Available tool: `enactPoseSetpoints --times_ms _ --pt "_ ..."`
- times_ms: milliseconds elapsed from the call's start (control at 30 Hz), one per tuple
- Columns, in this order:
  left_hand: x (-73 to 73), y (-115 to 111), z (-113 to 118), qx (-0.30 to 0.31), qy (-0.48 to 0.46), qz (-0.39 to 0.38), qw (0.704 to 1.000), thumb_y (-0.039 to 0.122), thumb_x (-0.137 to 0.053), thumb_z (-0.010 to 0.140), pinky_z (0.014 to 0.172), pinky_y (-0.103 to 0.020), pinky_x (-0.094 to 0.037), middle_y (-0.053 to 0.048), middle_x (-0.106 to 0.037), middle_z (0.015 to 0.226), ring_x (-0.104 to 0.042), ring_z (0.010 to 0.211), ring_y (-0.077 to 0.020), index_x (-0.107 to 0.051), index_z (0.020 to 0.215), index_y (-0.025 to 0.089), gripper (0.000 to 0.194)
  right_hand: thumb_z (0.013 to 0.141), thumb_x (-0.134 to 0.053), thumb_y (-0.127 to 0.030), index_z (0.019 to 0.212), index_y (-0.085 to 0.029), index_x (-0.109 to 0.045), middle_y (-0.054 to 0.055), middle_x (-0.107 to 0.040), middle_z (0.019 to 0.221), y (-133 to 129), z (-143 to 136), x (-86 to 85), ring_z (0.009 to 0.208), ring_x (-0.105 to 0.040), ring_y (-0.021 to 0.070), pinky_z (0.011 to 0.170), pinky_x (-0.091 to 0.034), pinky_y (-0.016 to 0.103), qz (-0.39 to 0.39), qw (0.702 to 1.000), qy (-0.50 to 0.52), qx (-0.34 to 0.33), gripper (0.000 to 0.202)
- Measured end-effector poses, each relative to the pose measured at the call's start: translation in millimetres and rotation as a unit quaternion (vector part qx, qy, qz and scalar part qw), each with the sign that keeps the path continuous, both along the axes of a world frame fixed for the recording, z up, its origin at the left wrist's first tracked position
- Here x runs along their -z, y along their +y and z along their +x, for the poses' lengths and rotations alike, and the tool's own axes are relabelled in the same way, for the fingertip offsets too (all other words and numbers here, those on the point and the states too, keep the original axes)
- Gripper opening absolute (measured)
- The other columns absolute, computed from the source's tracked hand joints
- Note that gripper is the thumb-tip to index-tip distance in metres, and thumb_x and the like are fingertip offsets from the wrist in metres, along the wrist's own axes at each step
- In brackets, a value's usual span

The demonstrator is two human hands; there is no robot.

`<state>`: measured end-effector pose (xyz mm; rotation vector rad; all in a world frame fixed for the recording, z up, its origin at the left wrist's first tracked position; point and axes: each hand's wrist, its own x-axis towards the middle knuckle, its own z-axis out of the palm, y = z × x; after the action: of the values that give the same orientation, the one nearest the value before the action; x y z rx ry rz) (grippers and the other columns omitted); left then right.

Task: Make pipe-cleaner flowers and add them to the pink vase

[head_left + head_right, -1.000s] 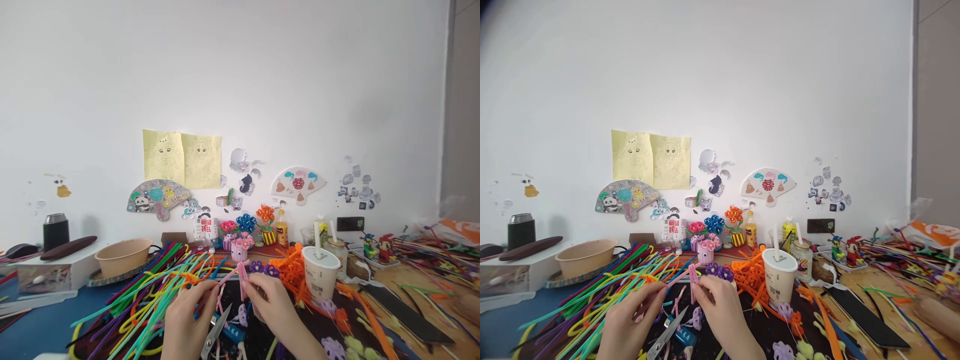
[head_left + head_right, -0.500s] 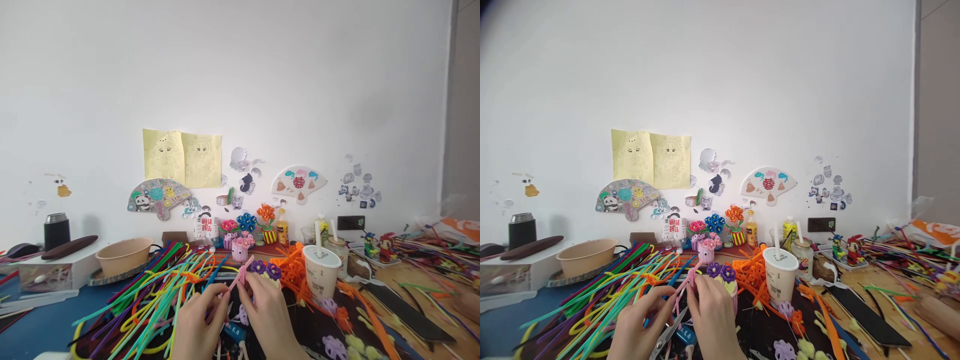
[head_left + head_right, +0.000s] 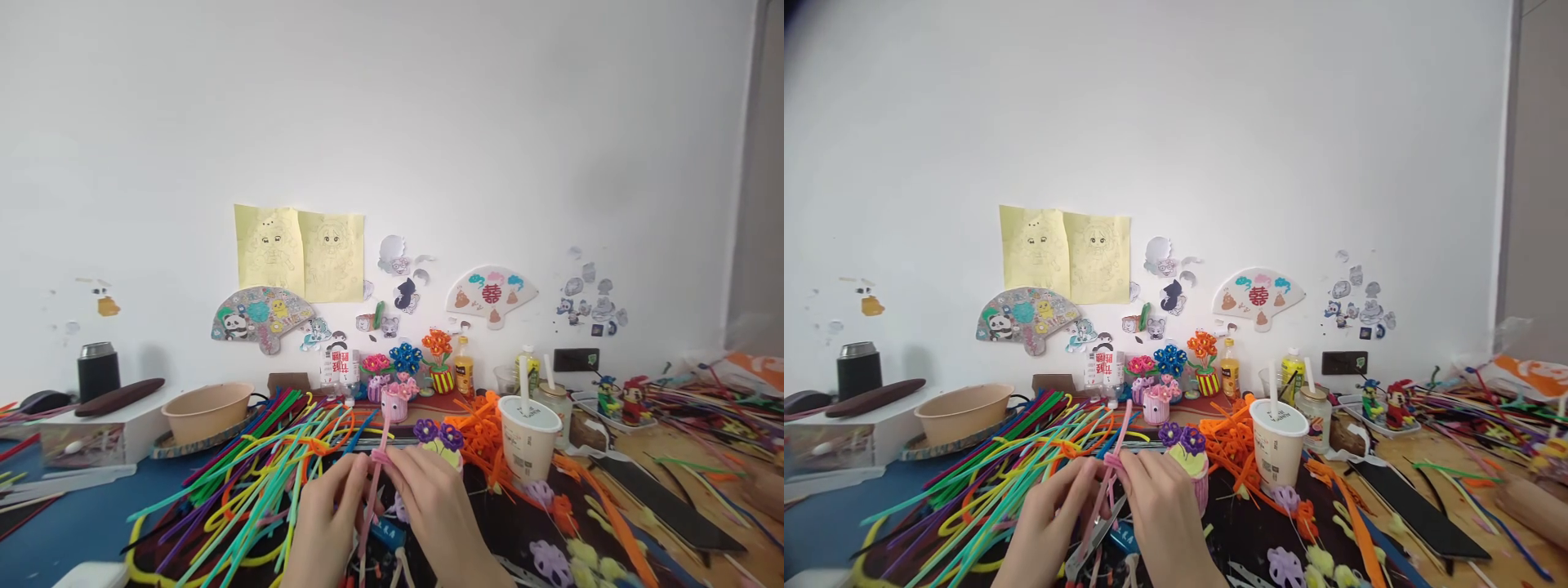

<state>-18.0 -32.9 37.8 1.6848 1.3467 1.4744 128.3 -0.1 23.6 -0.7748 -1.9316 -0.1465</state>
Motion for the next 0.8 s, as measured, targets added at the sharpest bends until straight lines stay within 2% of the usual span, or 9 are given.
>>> enactPoseSetpoints --times_ms 100,200,300,600,800 --pt "-1.5 5.3 -3.7 0.028 -0.071 -0.034 0.996 0.066 -0.042 0.08 0.046 -0.023 -0.038 -0.003 -0.063 0.054 -0.05 0.043 -0.0131 -0.064 0.071 0.015 0.057 0.101 -0.025 -0.034 0.099 -0.023 -0.066 0.003 -0.068 0.077 2.8 2.4 1.3 0.068 -0.064 0.0191 0.061 -0.042 0.028 0.008 1.0 -0.012 0.019 0.042" --pt "-1.2 7.3 -6.9 0.054 -0.04 -0.051 0.996 0.064 -0.051 0.076 0.049 -0.023 -0.036 -0.002 -0.059 0.057 -0.047 0.049 -0.0119 -0.064 0.064 0.014 0.053 0.101 -0.023 -0.038 0.102 -0.025 -0.067 0.002 -0.067 0.071 4.7 4.3 1.5 0.064 -0.062 0.0187 0.059 -0.039 0.028 0.004 0.999 -0.025 0.037 0.046" --pt "1.9 6.6 -7.2 0.068 0.005 -0.045 0.997 0.057 -0.061 0.073 0.052 -0.022 -0.033 0.001 -0.052 0.059 -0.04 0.055 -0.011 -0.065 0.066 0.014 0.044 0.1 -0.018 -0.042 0.1 -0.026 -0.069 0.001 -0.066 0.068 4.7 5.1 -0.4 0.062 -0.061 0.0177 0.057 -0.037 0.028 0.0 0.999 -0.031 0.033 0.053" --pt "6.6 6.0 -2.7 0.058 0.03 -0.047 0.997 0.054 -0.057 0.077 0.055 -0.023 -0.031 0.002 -0.047 0.061 -0.037 0.058 -0.0117 -0.061 0.069 0.014 0.042 0.098 -0.022 -0.048 0.093 -0.026 -0.071 0.001 -0.069 0.071 1.5 4.9 -5.3 0.064 -0.063 0.0159 0.057 -0.037 0.026 -0.018 1.0 -0.007 0.007 0.055" --pt "5.9 2.8 -2.4 0.029 0.018 -0.024 0.999 0.053 -0.054 0.081 0.052 -0.022 -0.031 0.004 -0.046 0.061 -0.038 0.056 -0.0108 -0.058 0.07 0.015 0.039 0.097 -0.034 -0.048 0.087 -0.027 -0.071 0.0 -0.068 0.071 5.7 7.7 -3.1 0.064 -0.061 0.0155 0.06 -0.037 0.025 -0.04 0.999 -0.005 0.008 0.044"
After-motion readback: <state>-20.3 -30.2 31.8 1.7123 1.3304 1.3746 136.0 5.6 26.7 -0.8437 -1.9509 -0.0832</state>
